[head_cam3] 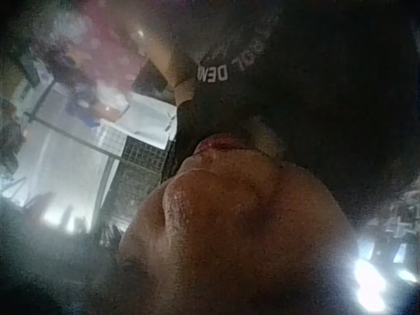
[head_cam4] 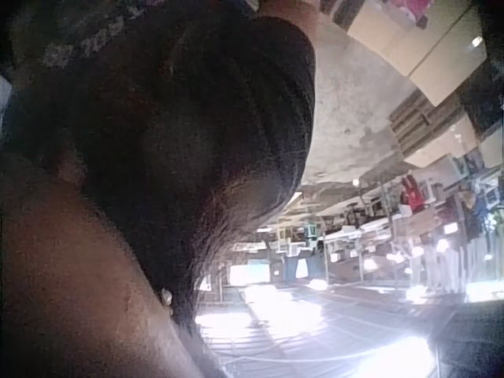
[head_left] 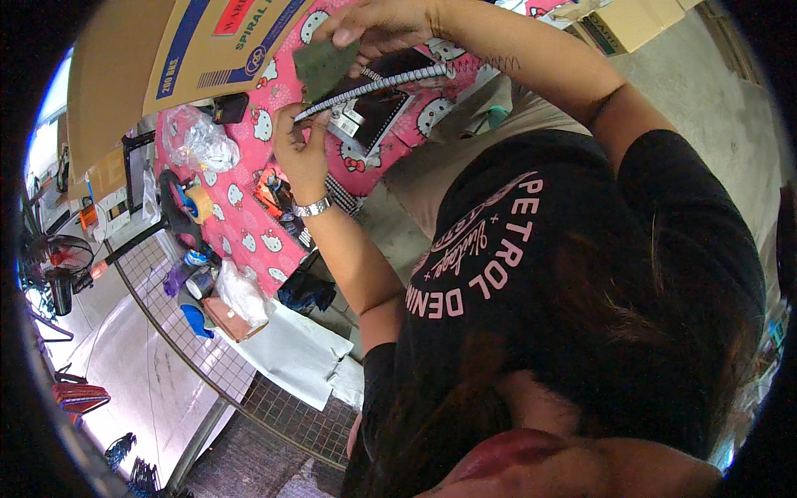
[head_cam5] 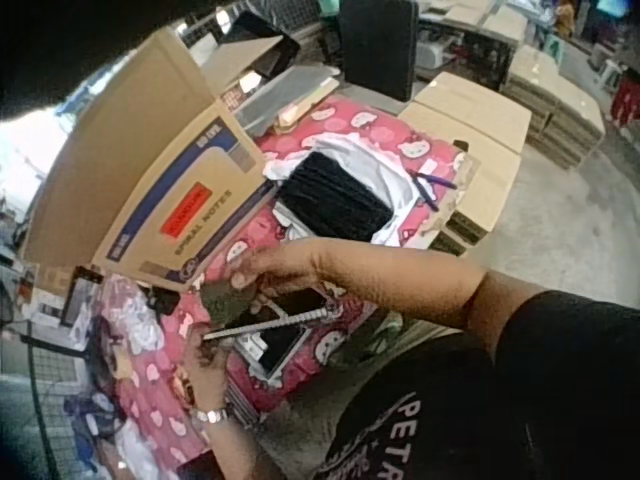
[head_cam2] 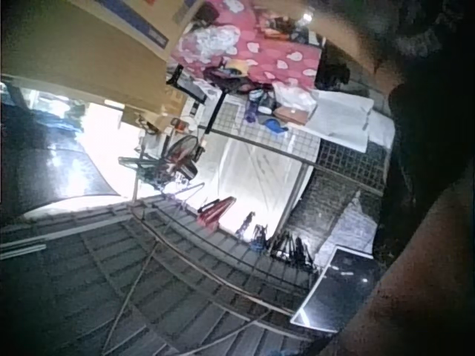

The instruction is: The person marks illustration boards with a pen, stacks them, and then uses scissors at a table to cut mesh material while organizing spiral notebooks on a workstation.

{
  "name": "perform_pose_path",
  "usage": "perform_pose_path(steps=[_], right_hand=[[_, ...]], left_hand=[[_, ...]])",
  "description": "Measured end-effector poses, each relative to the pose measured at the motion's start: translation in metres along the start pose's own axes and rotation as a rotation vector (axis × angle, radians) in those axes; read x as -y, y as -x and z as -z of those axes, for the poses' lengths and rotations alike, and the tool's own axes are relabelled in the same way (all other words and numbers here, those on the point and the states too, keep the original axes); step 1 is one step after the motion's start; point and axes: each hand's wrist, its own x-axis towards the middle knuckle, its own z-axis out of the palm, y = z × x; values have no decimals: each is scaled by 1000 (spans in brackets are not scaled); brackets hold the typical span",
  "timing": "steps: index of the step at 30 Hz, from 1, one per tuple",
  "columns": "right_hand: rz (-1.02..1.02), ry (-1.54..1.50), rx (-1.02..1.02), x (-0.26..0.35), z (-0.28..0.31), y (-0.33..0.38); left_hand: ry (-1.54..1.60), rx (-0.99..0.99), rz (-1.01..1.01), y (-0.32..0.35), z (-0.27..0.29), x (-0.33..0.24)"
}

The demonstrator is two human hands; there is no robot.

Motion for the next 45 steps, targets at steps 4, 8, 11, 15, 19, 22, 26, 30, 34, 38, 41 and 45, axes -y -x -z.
perform_pose_path(steps=[4, 8, 11, 15, 19, 22, 26, 30, 34, 38, 41, 45], right_hand=[[59, 359, 202, 4, 11, -26], [73, 258, 131, 17, 4, -20], [72, 381, 180, 27, 7, -19], [22, 421, 289, 21, -14, -9], [187, 283, 289, 12, -19, 12], [259, 461, 37, 15, -25, 11], [449, 792, 72, 20, -6, -5], [719, 923, -75, 17, -3, -21], [504, 827, 127, 19, -9, -22], [491, 655, 127, 1, -1, -39], [416, 960, 151, -8, 10, -44], [528, 1446, -387, 11, 62, -26]], left_hand=[[72, 31, 28, -5, 1, 4], [-18, 37, 34, -5, 4, 2], [149, -30, 74, -3, 11, 9], [147, -68, 59, -1, 12, 11], [204, -84, 117, 2, 6, 2], [262, -89, 102, 2, 4, 3], [336, -75, 96, -2, 5, 10], [269, -39, 146, 1, 13, 15], [243, -104, 115, 3, 7, 8], [309, -125, 83, -2, 7, 3], [230, -106, 103, -1, 11, 7], [104, -99, 87, -4, 10, 10]])
